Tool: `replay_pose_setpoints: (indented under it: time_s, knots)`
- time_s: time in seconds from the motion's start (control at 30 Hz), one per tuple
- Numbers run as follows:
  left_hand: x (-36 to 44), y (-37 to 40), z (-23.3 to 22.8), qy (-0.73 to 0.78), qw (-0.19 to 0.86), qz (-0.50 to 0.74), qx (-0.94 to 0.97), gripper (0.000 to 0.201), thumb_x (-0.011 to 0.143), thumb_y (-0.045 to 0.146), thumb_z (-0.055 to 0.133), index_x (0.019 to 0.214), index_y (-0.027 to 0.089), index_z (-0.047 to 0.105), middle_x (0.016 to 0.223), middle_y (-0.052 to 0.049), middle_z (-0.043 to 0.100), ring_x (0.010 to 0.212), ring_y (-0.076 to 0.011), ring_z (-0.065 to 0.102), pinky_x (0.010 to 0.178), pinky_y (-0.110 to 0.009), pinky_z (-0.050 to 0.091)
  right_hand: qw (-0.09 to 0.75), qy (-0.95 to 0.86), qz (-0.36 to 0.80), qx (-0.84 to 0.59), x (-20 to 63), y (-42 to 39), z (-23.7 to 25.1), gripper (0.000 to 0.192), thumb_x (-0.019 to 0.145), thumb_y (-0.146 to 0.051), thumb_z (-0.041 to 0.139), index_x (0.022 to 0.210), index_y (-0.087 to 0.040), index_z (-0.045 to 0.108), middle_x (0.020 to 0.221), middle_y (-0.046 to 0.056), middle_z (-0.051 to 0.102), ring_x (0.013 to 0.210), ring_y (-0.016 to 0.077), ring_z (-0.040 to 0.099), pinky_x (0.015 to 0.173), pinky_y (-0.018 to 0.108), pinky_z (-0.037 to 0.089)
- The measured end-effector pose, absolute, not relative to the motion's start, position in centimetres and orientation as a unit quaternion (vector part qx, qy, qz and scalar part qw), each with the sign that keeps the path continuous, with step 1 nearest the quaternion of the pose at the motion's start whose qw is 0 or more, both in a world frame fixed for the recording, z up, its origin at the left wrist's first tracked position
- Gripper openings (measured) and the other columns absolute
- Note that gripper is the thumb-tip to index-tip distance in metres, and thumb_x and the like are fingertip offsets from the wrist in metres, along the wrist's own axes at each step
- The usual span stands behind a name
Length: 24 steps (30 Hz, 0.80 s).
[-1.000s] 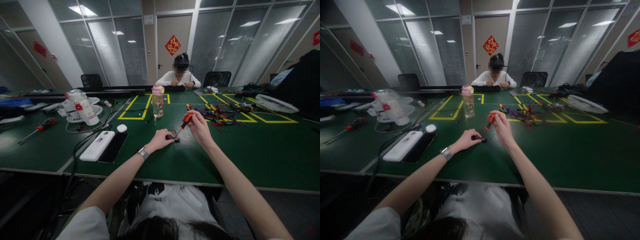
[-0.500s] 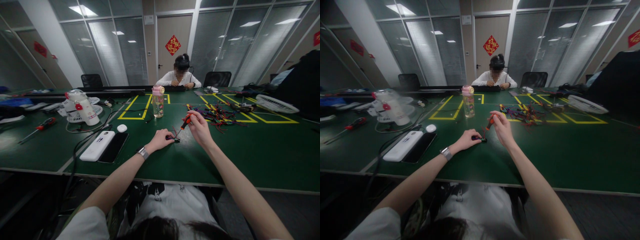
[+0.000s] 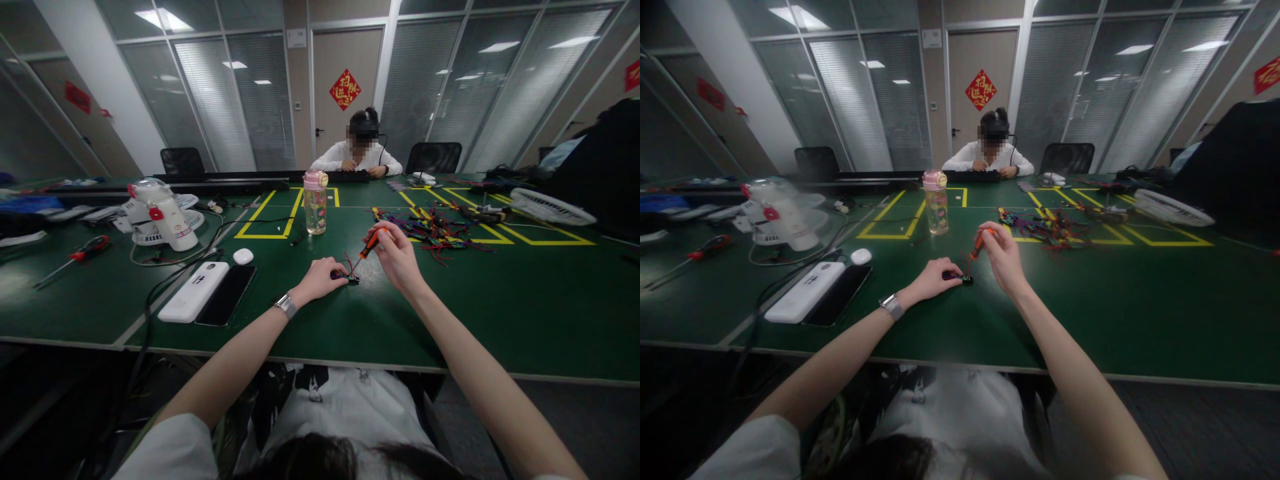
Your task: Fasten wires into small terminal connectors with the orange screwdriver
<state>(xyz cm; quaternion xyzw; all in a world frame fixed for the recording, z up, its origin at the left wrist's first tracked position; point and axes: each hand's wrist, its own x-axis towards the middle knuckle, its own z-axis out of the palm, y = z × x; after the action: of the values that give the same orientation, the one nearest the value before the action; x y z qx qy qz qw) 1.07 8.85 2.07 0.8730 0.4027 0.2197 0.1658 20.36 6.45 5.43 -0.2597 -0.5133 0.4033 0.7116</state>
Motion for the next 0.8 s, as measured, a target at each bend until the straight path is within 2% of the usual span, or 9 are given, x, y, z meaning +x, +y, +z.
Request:
replay_pose_setpoints:
  time_s: [0.13, 0.37, 0.5, 0.8]
  knots:
    - [1.10, 8.85, 2.11, 0.401, 0.168, 0.221, 0.873, 0.013, 0.088, 0.030, 0.073, 0.098, 0.022, 0.077, 0.093, -0.003, 0.068, 0.091, -0.0191, 0.062, 0.083, -0.030, 0.044, 0.716, -0.513, 0.388, -0.271, 20.68, 6.66, 5.29, 0.023, 0.079, -0.048, 0.080, 0.093, -0.031, 0.073, 0.080, -0.003, 0.064, 0.076, 0.0143, 0.062, 0.081, 0.030, 0.055]
    - [1.02, 8.99, 1.78, 0.395, 0.172, 0.228, 0.873, 0.013, 0.088, 0.029, 0.073, 0.098, 0.022, 0.077, 0.094, -0.003, 0.068, 0.091, -0.0189, 0.062, 0.083, -0.030, 0.044, 0.708, -0.518, 0.408, -0.254, 20.73, 6.62, 5.44, 0.024, 0.085, -0.046, 0.073, 0.103, -0.032, 0.071, 0.092, 0.000, 0.069, 0.086, 0.0159, 0.064, 0.087, 0.034, 0.055]
    - [1.00, 9.04, 1.72, 0.396, 0.174, 0.229, 0.872, 0.013, 0.088, 0.030, 0.073, 0.098, 0.022, 0.077, 0.094, -0.003, 0.068, 0.091, -0.0188, 0.062, 0.083, -0.030, 0.044, 0.712, -0.506, 0.419, -0.248, 20.62, 6.61, 5.46, 0.021, 0.086, -0.045, 0.071, 0.100, -0.030, 0.070, 0.094, 0.001, 0.070, 0.089, 0.0171, 0.065, 0.089, 0.035, 0.055]
    - [1.11, 8.86, 2.02, 0.401, 0.167, 0.223, 0.873, 0.014, 0.088, 0.030, 0.074, 0.099, 0.021, 0.077, 0.092, -0.003, 0.067, 0.089, -0.0187, 0.062, 0.083, -0.030, 0.044, 0.715, -0.516, 0.383, -0.275, 20.53, 6.63, 5.27, 0.018, 0.084, -0.044, 0.073, 0.096, -0.031, 0.070, 0.087, -0.002, 0.065, 0.079, 0.0151, 0.062, 0.082, 0.033, 0.055]
